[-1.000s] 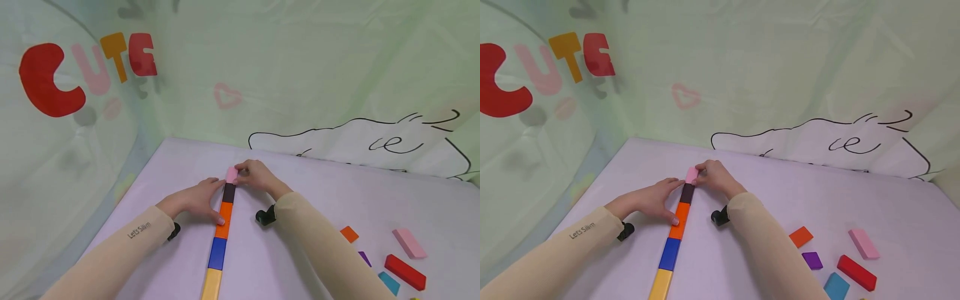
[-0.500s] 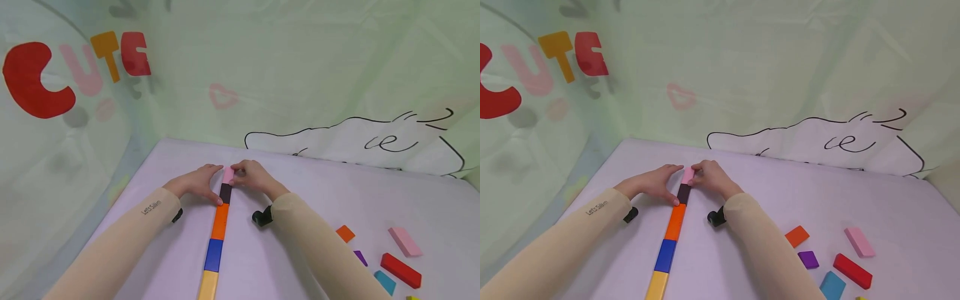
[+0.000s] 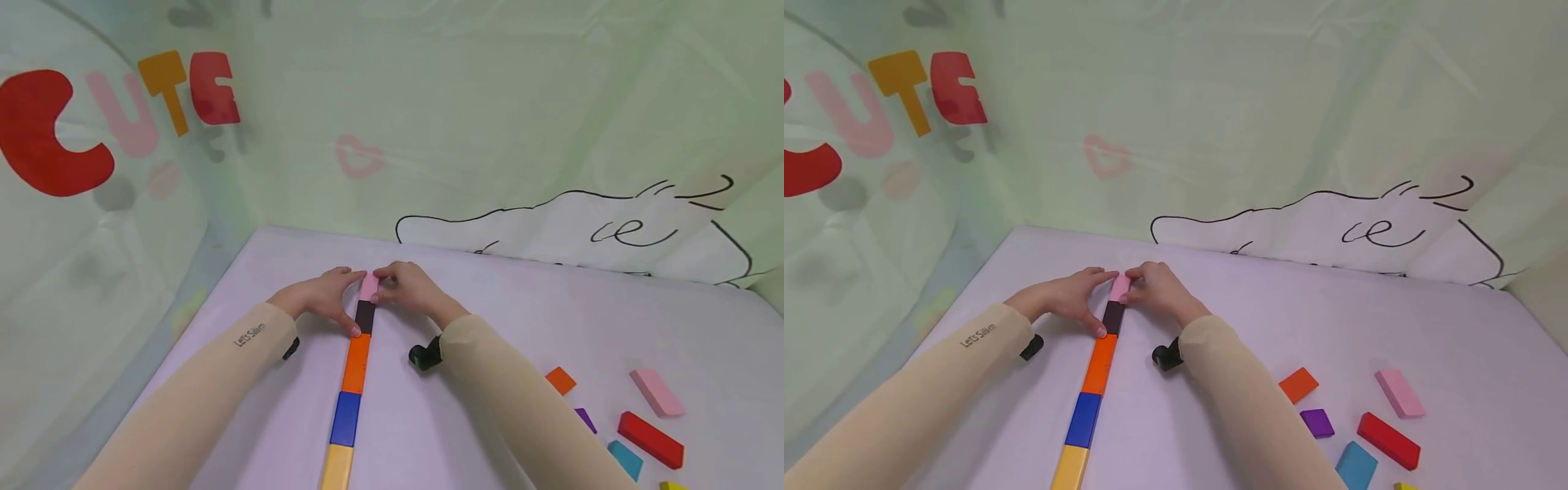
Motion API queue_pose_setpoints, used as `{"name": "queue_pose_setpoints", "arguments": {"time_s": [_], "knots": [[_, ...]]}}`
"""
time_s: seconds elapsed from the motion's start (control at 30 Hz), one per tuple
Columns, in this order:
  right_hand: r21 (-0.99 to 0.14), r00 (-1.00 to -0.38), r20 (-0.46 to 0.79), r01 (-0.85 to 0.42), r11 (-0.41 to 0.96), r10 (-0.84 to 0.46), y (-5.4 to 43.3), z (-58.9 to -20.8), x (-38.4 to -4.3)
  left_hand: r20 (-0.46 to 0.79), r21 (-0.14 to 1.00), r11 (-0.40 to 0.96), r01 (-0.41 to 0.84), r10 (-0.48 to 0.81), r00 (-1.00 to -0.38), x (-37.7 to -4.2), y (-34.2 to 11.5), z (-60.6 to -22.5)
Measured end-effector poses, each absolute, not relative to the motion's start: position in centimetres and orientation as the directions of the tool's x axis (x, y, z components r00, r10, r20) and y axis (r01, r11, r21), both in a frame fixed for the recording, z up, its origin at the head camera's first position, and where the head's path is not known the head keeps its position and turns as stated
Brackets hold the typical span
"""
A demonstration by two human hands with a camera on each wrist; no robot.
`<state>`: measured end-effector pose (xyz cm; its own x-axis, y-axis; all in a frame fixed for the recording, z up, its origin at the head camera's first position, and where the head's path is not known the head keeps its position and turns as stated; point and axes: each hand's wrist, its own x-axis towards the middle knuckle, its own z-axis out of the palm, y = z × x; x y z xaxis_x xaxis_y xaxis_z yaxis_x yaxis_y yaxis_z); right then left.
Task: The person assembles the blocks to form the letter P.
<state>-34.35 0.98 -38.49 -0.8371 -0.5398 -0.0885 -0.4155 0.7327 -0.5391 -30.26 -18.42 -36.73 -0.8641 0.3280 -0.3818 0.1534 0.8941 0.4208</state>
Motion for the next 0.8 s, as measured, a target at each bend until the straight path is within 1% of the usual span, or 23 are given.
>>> {"name": "queue_pose_setpoints", "arguments": {"time_s": [0.17, 0.4, 0.57, 0.8], "knots": [[-0.533, -0.835, -0.082, -0.425, 0.732, -0.544, 1.6, -38.6, -34.4, -0.385, 0.418, 0.895, 0.158, 0.332, -0.861, -30.4, -18.2, -36.9], [-0.552, -0.854, -0.08, -0.391, 0.736, -0.514, 4.0, -37.6, -33.8, -0.391, 0.393, 0.904, 0.169, 0.33, -0.859, -30.8, -18.4, -37.1], [-0.548, -0.864, -0.062, -0.389, 0.741, -0.5, 7.5, -36.7, -32.9, -0.378, 0.391, 0.901, 0.189, 0.345, -0.859, -31.0, -18.8, -37.5], [-0.515, -0.874, -0.022, -0.406, 0.755, -0.485, 14.6, -36.2, -30.6, -0.362, 0.403, 0.894, 0.196, 0.353, -0.863, -31.0, -19.5, -37.6]]}}
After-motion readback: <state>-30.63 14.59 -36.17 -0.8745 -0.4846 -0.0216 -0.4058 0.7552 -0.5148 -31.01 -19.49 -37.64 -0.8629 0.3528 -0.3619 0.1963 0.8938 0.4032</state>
